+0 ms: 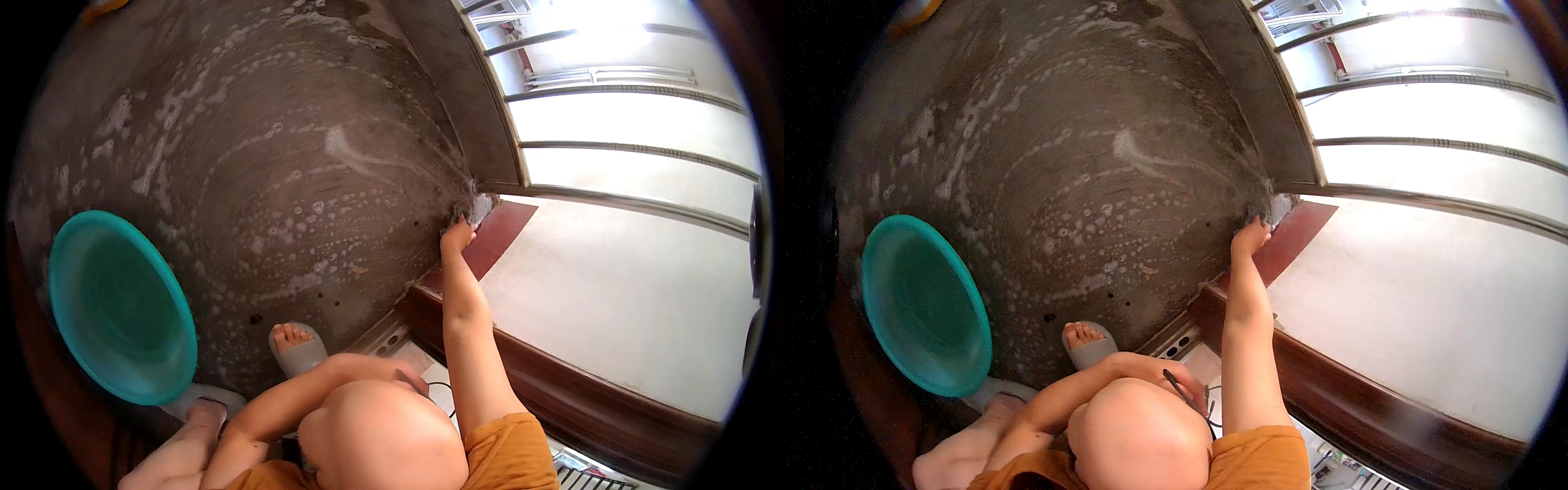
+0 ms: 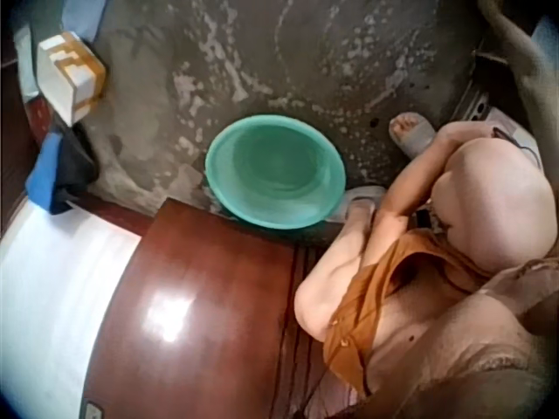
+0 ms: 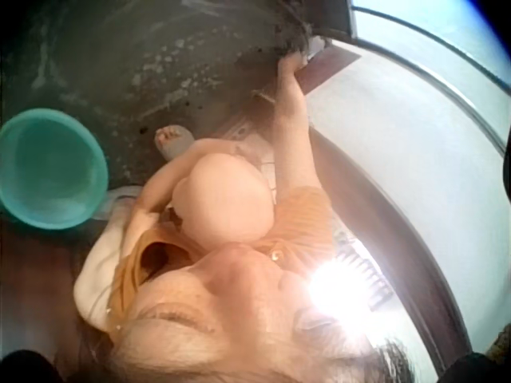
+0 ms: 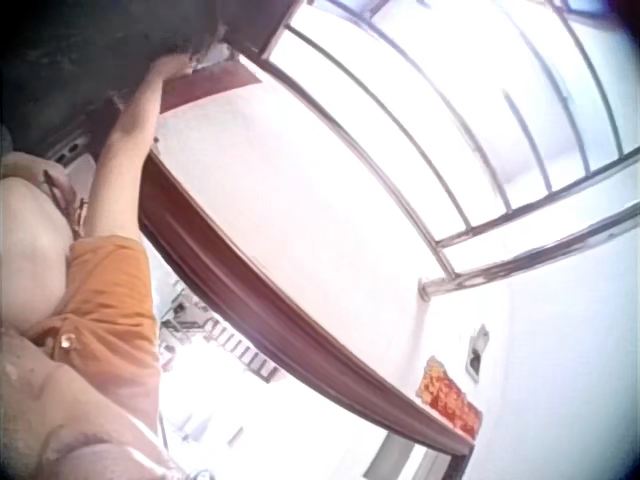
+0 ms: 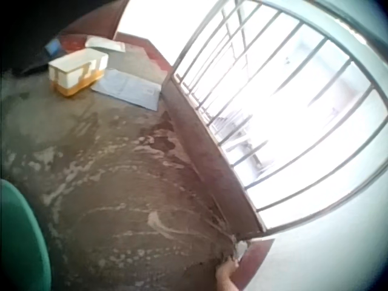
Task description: The person pours liquid detergent onto a concrete floor and scrubs the surface with a steel wool pad. They then pour water from a basin to rinse the area and continue scrubbing.
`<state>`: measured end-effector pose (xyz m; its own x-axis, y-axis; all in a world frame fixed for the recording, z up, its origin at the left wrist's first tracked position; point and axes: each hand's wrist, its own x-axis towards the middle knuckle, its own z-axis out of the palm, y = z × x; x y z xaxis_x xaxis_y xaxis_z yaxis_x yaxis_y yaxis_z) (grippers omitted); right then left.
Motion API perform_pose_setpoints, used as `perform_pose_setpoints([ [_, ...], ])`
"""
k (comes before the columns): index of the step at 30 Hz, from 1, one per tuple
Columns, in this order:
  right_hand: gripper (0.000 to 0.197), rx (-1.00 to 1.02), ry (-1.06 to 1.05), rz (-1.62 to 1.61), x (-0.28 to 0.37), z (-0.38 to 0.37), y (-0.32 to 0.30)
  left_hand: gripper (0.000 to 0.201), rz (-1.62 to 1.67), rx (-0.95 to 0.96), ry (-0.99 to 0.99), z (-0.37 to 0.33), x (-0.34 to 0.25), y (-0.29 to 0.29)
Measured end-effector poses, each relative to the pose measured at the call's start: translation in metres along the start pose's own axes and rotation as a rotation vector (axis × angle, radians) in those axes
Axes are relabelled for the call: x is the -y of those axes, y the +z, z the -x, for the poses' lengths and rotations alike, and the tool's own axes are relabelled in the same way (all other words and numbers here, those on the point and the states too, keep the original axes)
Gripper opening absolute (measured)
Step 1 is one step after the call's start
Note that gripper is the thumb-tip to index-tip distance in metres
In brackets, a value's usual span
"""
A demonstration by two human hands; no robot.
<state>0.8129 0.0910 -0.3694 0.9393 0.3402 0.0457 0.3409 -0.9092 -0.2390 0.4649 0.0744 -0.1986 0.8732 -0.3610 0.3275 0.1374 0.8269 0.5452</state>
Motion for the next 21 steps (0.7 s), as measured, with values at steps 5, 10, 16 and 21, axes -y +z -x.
perform_pose_setpoints([
  [5,0.029,-0.097,-0.334,0.276,0.055,0.021,0.015,0.041,0.006,0.073,0.026,0.011,-0.002,0.000],
  [10,0.028,-0.009,-0.748,0.061,0.088,0.078,0.021,0.037,0.060,0.014,0.016,0.008,0.012,-0.011],
  [16,0.037,-0.041,-0.592,-0.037,0.041,0.134,0.017,0.032,0.097,0.076,-0.024,0.006,-0.023,-0.028],
  [21,0.032,-0.138,-0.476,0.043,0.076,0.047,0.037,0.031,-0.088,0.002,0.062,0.006,-0.003,-0.036],
])
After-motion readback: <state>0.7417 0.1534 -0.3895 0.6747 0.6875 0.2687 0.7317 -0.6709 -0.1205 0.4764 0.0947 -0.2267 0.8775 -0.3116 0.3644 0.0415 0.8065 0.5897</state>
